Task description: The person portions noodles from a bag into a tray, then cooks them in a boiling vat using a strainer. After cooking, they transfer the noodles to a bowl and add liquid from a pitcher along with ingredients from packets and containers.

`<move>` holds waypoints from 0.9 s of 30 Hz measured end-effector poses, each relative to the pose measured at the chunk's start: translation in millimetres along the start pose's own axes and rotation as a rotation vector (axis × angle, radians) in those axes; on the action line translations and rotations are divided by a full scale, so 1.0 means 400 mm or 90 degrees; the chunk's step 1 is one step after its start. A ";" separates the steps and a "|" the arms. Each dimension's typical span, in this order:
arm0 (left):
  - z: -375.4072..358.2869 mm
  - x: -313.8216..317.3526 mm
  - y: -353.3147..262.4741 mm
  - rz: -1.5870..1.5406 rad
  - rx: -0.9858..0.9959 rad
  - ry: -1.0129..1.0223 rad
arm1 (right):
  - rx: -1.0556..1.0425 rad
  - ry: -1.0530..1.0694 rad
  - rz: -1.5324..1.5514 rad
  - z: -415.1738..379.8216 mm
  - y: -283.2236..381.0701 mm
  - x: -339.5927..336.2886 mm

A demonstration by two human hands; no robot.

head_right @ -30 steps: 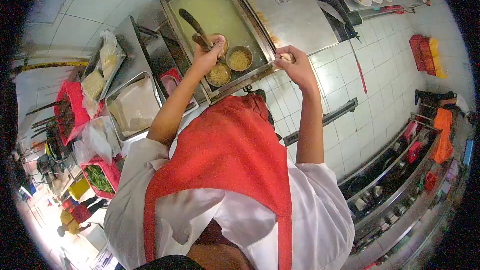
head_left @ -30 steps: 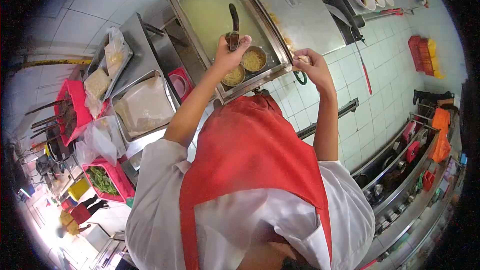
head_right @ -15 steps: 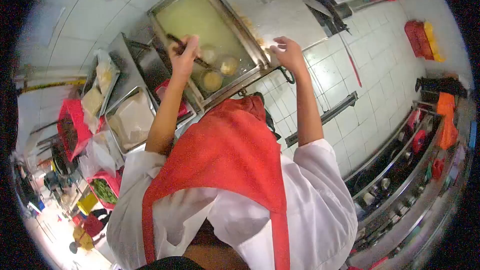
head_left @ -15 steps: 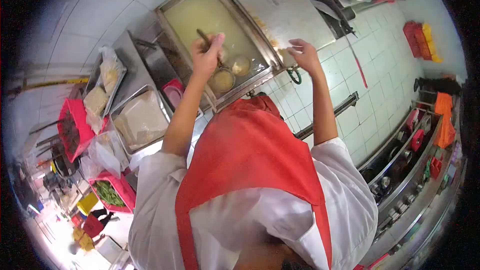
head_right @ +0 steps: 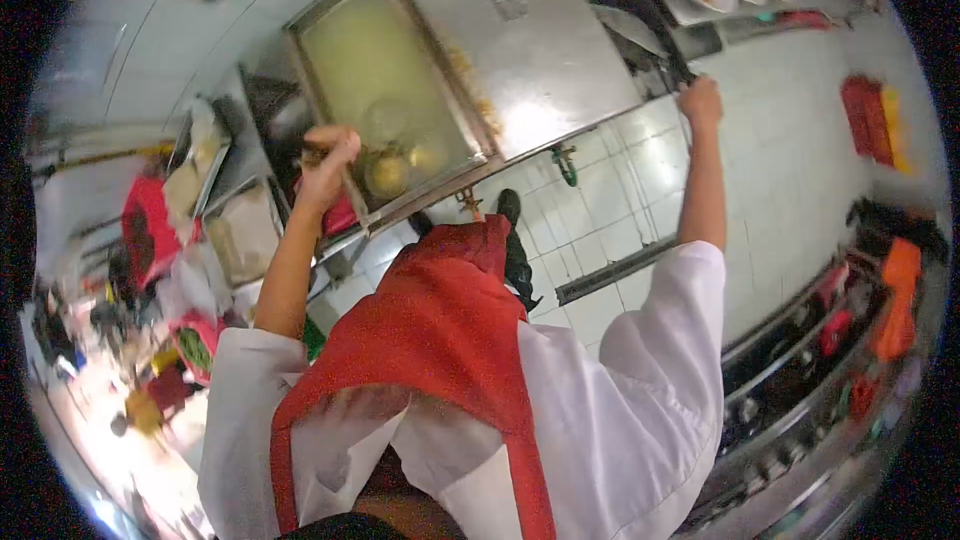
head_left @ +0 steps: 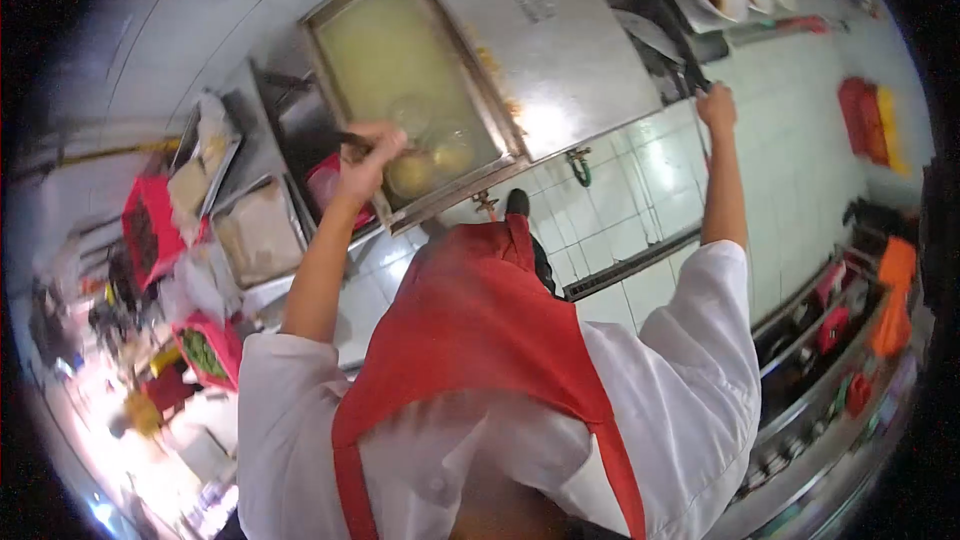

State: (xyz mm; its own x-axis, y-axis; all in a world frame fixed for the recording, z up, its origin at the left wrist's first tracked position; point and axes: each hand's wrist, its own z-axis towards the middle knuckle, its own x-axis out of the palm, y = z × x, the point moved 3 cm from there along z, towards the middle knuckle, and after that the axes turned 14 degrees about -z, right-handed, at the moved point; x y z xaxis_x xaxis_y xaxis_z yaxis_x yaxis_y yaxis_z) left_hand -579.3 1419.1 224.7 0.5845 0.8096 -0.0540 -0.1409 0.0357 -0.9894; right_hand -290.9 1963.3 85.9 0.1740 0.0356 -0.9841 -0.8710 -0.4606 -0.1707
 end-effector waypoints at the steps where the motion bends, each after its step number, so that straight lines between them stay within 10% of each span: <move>1: 0.028 -0.038 0.022 -0.150 -0.026 -0.068 | 0.000 0.003 -0.031 0.023 0.012 0.011; 6: 0.044 -0.068 0.052 -0.268 -0.105 -0.219 | -0.192 -0.136 -0.142 0.156 0.058 0.122; 11: -0.018 0.058 -0.049 -0.104 -0.065 -0.168 | -0.170 0.072 -0.095 0.172 0.022 0.104; 19: -0.104 0.090 -0.160 -0.019 0.229 0.133 | -0.124 0.065 0.061 -0.145 -0.287 -0.238; 21: -0.115 0.092 -0.122 0.002 0.219 0.126 | -0.027 0.255 0.248 -0.291 -0.084 -0.430; 24: -0.094 0.101 -0.072 0.034 0.174 0.187 | -0.277 0.284 0.227 -0.454 0.240 -0.503; 27: -0.094 0.096 0.019 -0.038 0.164 -0.049 | -0.583 0.115 0.172 -0.574 0.534 -0.442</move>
State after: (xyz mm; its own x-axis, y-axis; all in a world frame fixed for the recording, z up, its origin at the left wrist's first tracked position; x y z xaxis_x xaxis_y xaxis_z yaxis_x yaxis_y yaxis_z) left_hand -527.8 1428.7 210.2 0.5368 0.8433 0.0242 -0.3118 0.2249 -0.9231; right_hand -402.2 1654.8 234.8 0.1553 -0.2748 -0.9489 -0.2101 -0.9477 0.2401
